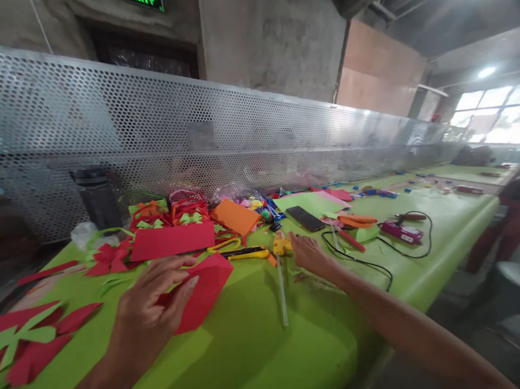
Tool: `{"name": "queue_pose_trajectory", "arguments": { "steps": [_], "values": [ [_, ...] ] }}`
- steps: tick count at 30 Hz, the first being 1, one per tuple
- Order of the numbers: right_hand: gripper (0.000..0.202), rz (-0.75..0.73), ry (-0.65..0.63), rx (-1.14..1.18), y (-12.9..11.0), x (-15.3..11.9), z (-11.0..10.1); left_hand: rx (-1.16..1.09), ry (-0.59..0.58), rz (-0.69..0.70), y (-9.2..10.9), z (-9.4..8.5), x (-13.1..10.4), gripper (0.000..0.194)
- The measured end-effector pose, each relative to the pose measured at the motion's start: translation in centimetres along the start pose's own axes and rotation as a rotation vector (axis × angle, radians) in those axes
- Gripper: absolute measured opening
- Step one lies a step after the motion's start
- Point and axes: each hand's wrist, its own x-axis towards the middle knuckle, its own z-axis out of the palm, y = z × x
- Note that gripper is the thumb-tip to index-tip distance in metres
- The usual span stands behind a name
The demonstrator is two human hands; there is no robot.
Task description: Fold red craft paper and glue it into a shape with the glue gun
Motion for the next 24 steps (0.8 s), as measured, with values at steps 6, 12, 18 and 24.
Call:
{"name": "queue_pose_trajectory", "arguments": {
  "steps": [6, 12, 18, 24],
  "values": [
    [0.041, 0.088, 0.186, 0.316, -0.7, 0.5, -2.9, 0.012, 0.014, -0.095, -1.4, -1.1, -0.1, 0.005],
    [0.032, -0.124, 0.164, 0.816, -5.8, 0.7, -7.0, 0.03, 0.059, -0.129, -2.5, -2.8, 0.9, 0.008],
    [0.032, -0.422, -0.224, 1.49, -12.1, -1.1, -7.7, 0.014, 0.072, -0.213, -3.0, -4.0, 0.2, 0.01],
    [0.037, -0.504, -0.41, 1.635, -12.7, -1.9, -6.8, 0.027, 0.046, -0.218, -3.0, -3.9, -0.4, 0.011]
  ]
}}
